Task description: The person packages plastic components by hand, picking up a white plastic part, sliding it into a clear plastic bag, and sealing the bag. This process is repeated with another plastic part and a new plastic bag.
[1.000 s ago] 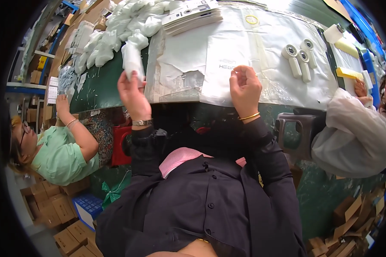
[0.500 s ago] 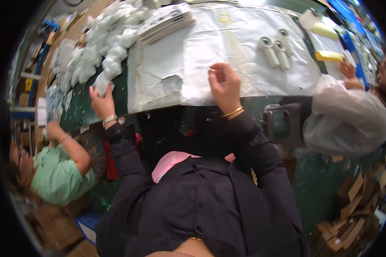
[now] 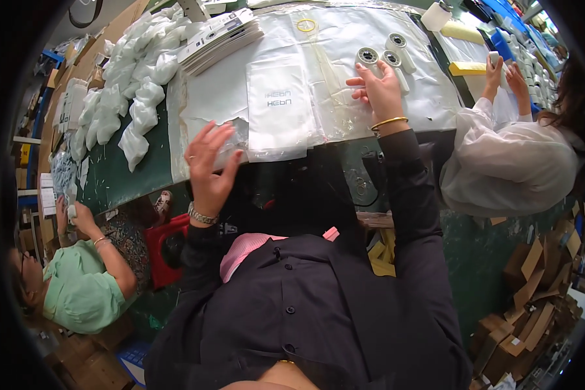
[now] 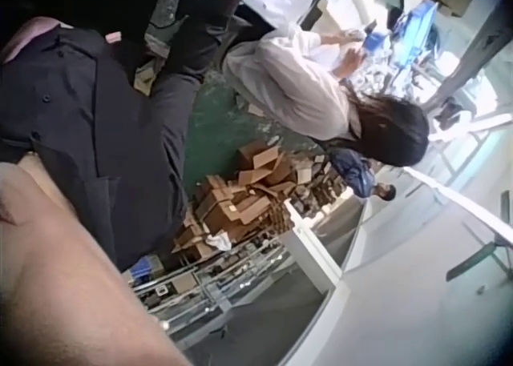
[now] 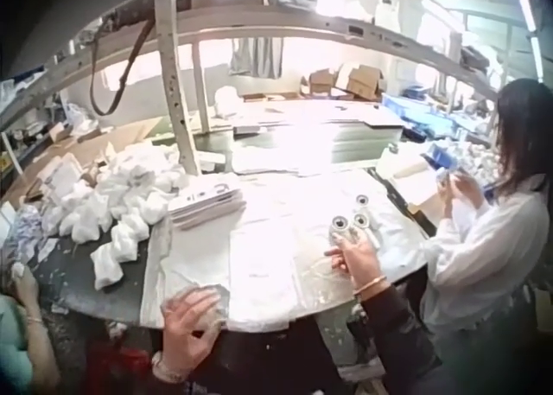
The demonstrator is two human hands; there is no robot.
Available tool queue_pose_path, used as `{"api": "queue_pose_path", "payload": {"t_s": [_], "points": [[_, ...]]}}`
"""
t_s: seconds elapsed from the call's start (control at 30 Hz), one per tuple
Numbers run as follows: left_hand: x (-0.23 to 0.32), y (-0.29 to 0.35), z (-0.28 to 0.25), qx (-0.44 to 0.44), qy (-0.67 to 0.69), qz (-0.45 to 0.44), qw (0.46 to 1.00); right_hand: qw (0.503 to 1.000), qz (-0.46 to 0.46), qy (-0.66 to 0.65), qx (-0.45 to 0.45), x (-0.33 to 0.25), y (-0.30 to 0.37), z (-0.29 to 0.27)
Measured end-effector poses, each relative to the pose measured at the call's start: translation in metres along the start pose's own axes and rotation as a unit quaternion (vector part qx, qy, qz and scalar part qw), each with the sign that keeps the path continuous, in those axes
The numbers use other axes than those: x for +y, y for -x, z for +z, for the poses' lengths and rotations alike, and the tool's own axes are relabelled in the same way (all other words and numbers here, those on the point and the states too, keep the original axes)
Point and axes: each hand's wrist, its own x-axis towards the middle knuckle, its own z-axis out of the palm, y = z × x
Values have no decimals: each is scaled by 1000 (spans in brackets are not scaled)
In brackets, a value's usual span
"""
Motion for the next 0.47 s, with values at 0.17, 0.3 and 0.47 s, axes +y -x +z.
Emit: {"api": "queue_pose_path", "payload": {"t_s": [0.17,0.3,0.47], "points": [[17,-3,22,-137,-86,74,984,991,20,129,-24,-5,0,7],[23,-4,40,-151,-137,30,978,950,-10,304,-73,-5,16,22],[28,-4,58,-146,-143,-16,979,756,-284,588,42,10,63,35]]}}
